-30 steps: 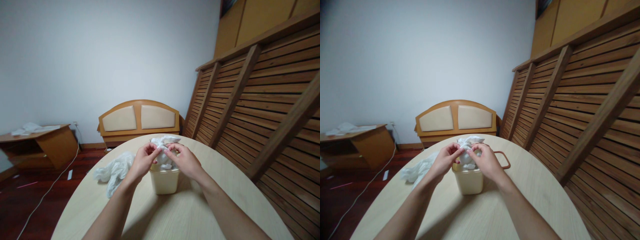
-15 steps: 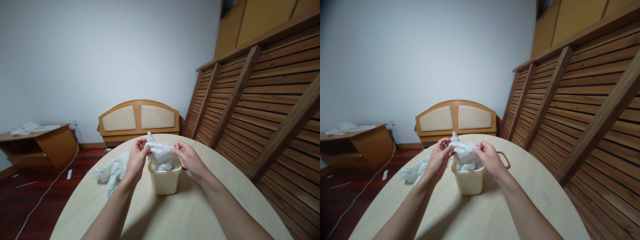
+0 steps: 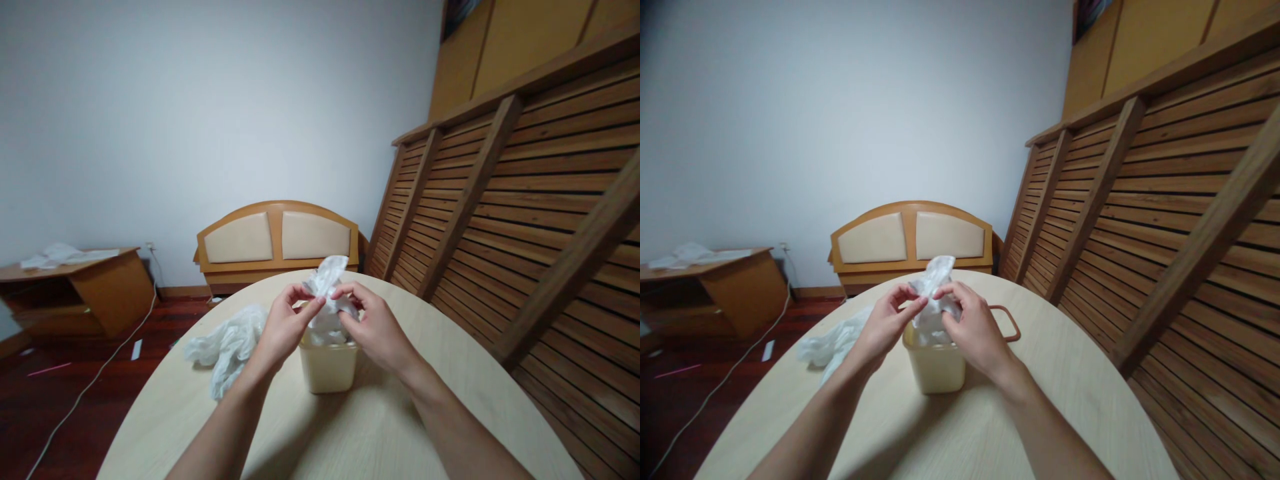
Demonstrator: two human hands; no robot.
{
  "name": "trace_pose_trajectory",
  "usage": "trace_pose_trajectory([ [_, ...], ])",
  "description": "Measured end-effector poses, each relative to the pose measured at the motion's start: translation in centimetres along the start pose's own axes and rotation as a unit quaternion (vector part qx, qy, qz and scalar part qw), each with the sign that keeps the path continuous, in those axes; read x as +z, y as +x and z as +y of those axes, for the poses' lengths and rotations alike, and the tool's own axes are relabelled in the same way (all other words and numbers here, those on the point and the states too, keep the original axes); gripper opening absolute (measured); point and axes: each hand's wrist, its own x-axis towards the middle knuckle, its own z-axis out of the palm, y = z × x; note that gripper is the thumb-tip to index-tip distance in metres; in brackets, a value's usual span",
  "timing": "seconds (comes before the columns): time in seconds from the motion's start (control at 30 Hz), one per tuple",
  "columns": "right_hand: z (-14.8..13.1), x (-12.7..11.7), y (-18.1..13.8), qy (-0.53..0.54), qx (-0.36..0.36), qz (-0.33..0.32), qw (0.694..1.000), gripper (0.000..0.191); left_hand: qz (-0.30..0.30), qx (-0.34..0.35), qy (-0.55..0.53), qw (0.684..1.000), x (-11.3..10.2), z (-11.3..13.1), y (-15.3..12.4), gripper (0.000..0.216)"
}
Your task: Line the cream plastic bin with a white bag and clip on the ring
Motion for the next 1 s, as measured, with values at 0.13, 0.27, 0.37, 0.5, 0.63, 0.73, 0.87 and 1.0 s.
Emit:
trace_pose_trajectory([
  [0.13, -0.3, 0.3, 0.0, 0.053, 0.016, -0.021, 0.998, 0.024, -0.018, -0.040, -0.027, 0.999, 0.0, -0.4, 0.1, 0.058],
  [0.27, -0.1, 0.3, 0.4, 0.179, 0.131, -0.002, 0.975, 0.043, -0.031, -0.061, -0.061, 0.996, 0.1, -0.3, 0.0, 0.077],
  [0.37, 0.5, -0.1, 0.7, 0.232, 0.172, -0.019, 0.957, 0.056, -0.063, -0.062, -0.072, 0.993, 0.2, -0.1, -0.1, 0.082],
  [0.5, 1.1, -1.0, 1.1, 0.256, 0.157, 0.005, 0.954, 0.062, -0.041, -0.022, -0.065, 0.997, 0.1, 0.0, 0.1, 0.076],
  [0.63, 0.8, -2.4, 1.5, 0.260, 0.102, 0.038, 0.959, 0.067, 0.032, 0.055, -0.065, 0.996, -0.3, 0.4, 0.2, 0.073],
  [0.73, 0.1, -3.7, 1.4, 0.257, 0.090, 0.010, 0.962, 0.062, 0.020, 0.084, -0.055, 0.995, -0.9, 1.0, 0.1, 0.057],
  [0.87, -0.7, -5.5, 1.3, 0.210, 0.103, 0.022, 0.972, 0.045, -0.082, 0.067, -0.043, 0.993, -2.3, 1.4, -0.5, 0.034],
  [1.0, -0.9, -7.0, 1.2, 0.155, 0.111, 0.013, 0.982, 0.051, -0.235, -0.010, -0.004, 0.972, -3.0, 1.9, -1.1, 0.054],
])
